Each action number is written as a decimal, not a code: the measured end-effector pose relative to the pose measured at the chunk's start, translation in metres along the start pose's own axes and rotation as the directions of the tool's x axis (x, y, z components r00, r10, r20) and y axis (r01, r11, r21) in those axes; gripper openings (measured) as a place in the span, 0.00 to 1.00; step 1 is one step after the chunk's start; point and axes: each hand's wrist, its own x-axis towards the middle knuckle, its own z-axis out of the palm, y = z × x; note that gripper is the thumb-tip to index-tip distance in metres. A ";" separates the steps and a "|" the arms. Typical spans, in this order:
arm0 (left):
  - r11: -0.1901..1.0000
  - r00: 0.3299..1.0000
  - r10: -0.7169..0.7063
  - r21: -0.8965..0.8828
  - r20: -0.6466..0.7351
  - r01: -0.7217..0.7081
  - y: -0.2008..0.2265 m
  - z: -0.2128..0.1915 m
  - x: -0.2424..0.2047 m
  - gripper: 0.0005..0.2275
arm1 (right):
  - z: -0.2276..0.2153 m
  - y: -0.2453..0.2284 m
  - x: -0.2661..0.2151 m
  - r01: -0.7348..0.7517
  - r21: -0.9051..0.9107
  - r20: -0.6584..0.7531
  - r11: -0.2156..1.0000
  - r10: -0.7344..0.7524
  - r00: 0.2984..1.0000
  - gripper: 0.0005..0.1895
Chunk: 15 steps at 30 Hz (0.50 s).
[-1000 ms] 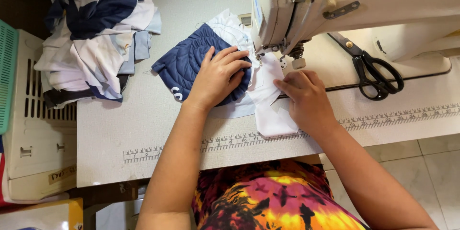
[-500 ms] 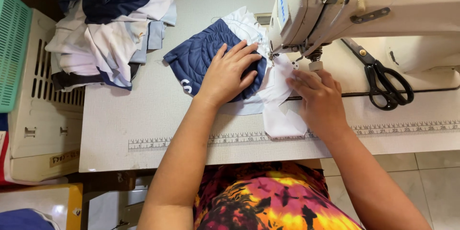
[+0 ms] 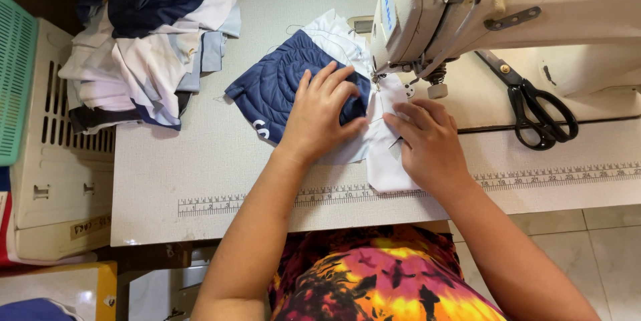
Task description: Trimming excess white fabric from a blue quilted circular piece using scissors
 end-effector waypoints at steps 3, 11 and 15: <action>0.998 0.998 -0.056 -0.011 -0.014 0.055 -0.004 0.010 -0.001 0.12 | 0.000 -0.002 0.005 0.018 -0.001 -0.052 1.000 -0.018 0.998 0.20; 0.991 0.997 -0.065 -0.116 0.031 0.069 -0.006 0.003 -0.005 0.09 | -0.024 0.029 -0.011 -0.022 0.186 -0.015 0.982 0.025 1.000 0.13; 0.991 0.995 0.052 -0.127 0.081 -0.042 -0.004 -0.008 -0.003 0.08 | -0.122 0.035 -0.021 0.118 0.518 -0.197 0.847 -0.016 0.980 0.20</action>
